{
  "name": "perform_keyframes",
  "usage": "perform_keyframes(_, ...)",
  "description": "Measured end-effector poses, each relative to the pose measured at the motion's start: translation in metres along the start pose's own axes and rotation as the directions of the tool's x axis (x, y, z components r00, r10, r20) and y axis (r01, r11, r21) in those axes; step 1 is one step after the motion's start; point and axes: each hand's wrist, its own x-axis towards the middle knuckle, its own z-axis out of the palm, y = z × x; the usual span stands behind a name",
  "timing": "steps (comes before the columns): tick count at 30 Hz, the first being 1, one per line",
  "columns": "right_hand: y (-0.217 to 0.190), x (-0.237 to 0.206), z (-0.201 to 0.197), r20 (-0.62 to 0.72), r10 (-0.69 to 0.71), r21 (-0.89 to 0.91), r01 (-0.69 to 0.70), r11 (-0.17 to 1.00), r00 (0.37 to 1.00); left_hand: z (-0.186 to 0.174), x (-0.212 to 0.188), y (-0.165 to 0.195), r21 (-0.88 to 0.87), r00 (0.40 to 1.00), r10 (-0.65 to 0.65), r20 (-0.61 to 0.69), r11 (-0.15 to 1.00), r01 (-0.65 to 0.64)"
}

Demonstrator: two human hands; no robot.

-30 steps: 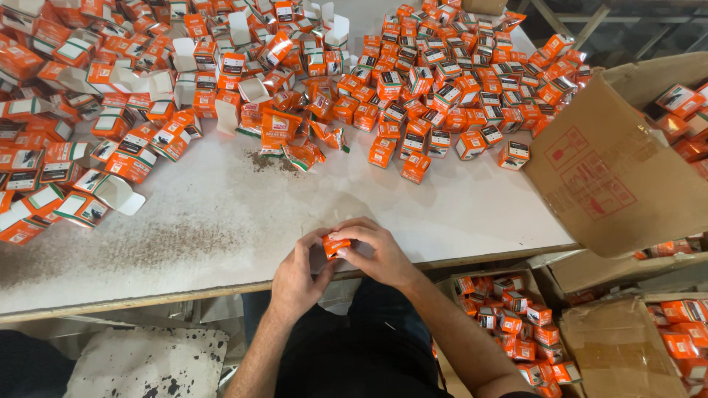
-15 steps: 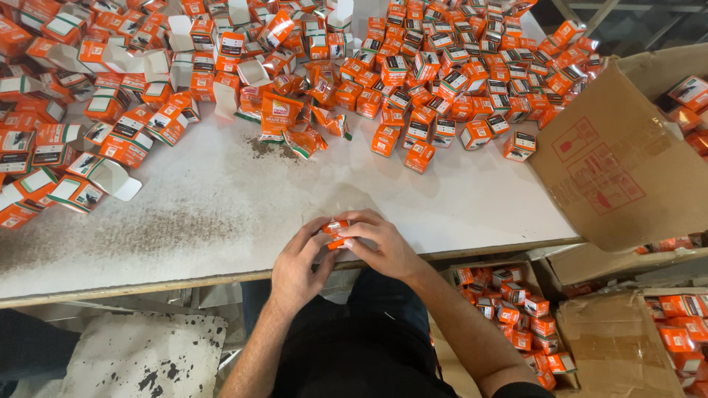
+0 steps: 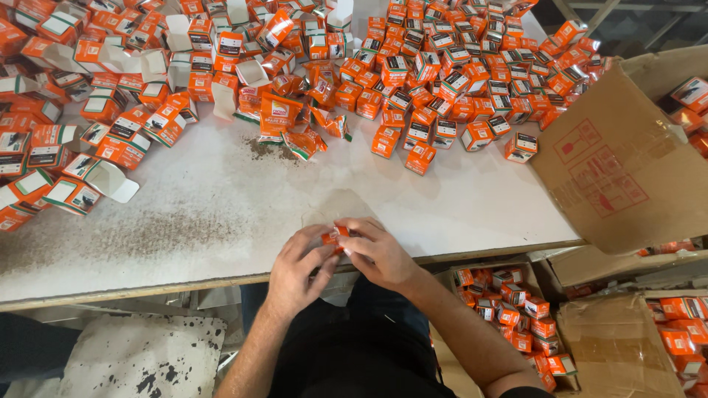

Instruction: The person picks small plastic-wrapped products from a pile on the table and packs them one at a time into small white paper sleeves, folding the sleeve closed around each item and setting the packed box back on the table.

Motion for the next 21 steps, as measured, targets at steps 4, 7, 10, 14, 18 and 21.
perform_keyframes(4,-0.001,-0.002,0.0,0.018,-0.044,-0.084,0.045,0.995,0.999,-0.001,0.0,0.002,0.106,0.998,0.05,0.031,0.993,-0.053)
perform_keyframes(7,-0.002,-0.006,0.004,0.035,-0.065,-0.257,0.072,0.964,0.997,0.0,-0.001,0.003,0.225,0.991,0.092,0.1,0.968,-0.112)
perform_keyframes(10,-0.001,-0.004,0.0,0.037,-0.059,-0.371,0.069,0.926,0.998,0.002,-0.003,0.004,0.279,0.991,0.084,0.107,0.954,-0.11)
perform_keyframes(14,0.027,0.031,-0.027,-0.137,0.026,-0.72,-0.117,0.684,0.99,0.012,-0.004,0.003,0.256,1.0,-0.019,-0.014,0.967,0.021)
perform_keyframes(18,0.066,0.084,-0.037,-0.253,-0.011,-0.516,-0.125,0.848,0.967,0.02,-0.014,0.001,0.117,0.98,-0.171,-0.1,0.976,0.182)
perform_keyframes(21,0.082,0.128,-0.004,-0.174,0.114,-0.355,-0.17,0.919,0.978,0.022,-0.019,-0.002,0.146,0.978,-0.19,-0.088,0.969,0.201)
